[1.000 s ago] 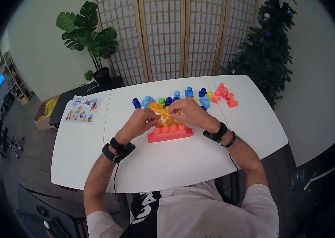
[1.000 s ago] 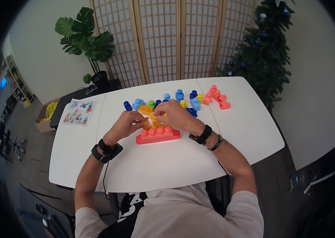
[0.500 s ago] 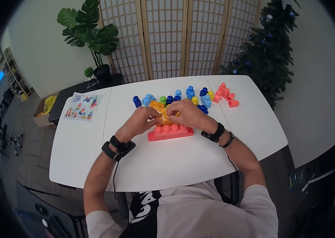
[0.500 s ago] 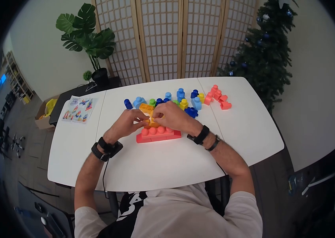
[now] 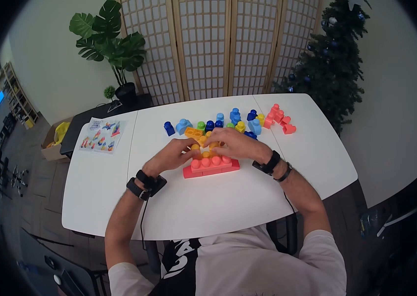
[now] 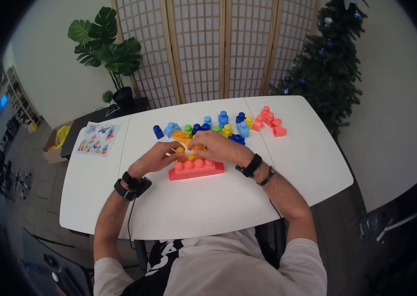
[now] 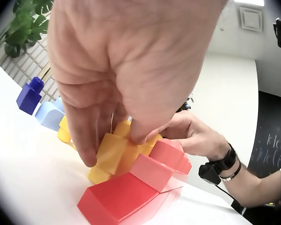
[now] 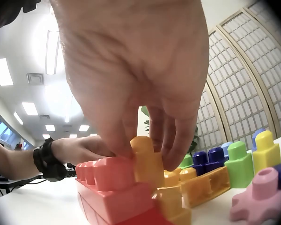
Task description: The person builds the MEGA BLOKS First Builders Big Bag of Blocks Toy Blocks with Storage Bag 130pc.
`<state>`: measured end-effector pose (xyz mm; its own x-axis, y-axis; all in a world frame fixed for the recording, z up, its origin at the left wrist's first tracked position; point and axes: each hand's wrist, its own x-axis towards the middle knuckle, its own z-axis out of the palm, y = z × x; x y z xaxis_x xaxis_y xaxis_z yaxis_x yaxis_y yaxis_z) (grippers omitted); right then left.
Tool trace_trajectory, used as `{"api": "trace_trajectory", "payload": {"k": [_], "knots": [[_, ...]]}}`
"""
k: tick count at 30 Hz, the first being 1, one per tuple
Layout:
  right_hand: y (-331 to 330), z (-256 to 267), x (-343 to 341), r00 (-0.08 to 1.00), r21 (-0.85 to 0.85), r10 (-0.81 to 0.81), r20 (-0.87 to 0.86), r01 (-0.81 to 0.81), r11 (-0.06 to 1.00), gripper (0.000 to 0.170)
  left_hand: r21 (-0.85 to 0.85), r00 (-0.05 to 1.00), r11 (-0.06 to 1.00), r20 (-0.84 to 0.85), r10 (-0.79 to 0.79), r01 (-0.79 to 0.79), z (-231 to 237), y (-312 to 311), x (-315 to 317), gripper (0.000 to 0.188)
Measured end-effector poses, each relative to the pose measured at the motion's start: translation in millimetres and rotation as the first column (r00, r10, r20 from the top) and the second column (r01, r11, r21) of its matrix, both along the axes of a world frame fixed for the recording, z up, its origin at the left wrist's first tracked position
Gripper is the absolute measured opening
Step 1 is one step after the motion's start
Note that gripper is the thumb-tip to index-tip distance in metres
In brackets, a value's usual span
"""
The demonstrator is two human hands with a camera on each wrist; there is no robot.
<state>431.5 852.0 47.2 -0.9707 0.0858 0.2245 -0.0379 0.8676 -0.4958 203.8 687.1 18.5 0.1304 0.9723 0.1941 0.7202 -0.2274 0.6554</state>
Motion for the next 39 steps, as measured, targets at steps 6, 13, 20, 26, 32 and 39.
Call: {"api": "trace_trajectory", "payload": {"k": [6,13,20,26,32,39], "knots": [[6.0,-25.5,-6.9,0.995,0.071,0.047,0.086,-0.053,0.996,0.030,-0.060,0.990,0.996,-0.134,0.051,-0.060,1.0,-3.4,7.5,0.027],[7.5,-24.1,-6.0,0.991,0.103,0.051,0.121,-0.063,0.993,0.031,0.087,0.951,0.990,0.299,0.083,-0.113,-7.1,1.4,0.2,0.031],[22.3,-10.9,7.8,0.992,0.039,-0.116,-0.041,0.118,0.992,0.025,0.201,0.883,0.921,-0.276,0.379,-0.333,-12.8,-13.1,-38.2,0.029],[38.9,-19.5,22.9,0.979,0.112,-0.199,-0.052,0.204,0.973,0.023,0.121,0.849,0.885,-0.249,0.466,-0.450,-19.2,-15.9,-50.0,0.033],[52.6,4.0,42.7,0.964,0.049,-0.265,-0.007,0.265,0.963,0.025,0.305,0.800,0.847,-0.299,0.520,-0.436,-16.4,-18.3,-47.4,0.047],[175.7,-18.5,79.9,0.686,0.250,-0.707,-0.168,0.724,0.643,0.039,0.322,0.801,0.816,-0.218,0.558,-0.481,15.4,-27.7,-29.5,0.053]]}}
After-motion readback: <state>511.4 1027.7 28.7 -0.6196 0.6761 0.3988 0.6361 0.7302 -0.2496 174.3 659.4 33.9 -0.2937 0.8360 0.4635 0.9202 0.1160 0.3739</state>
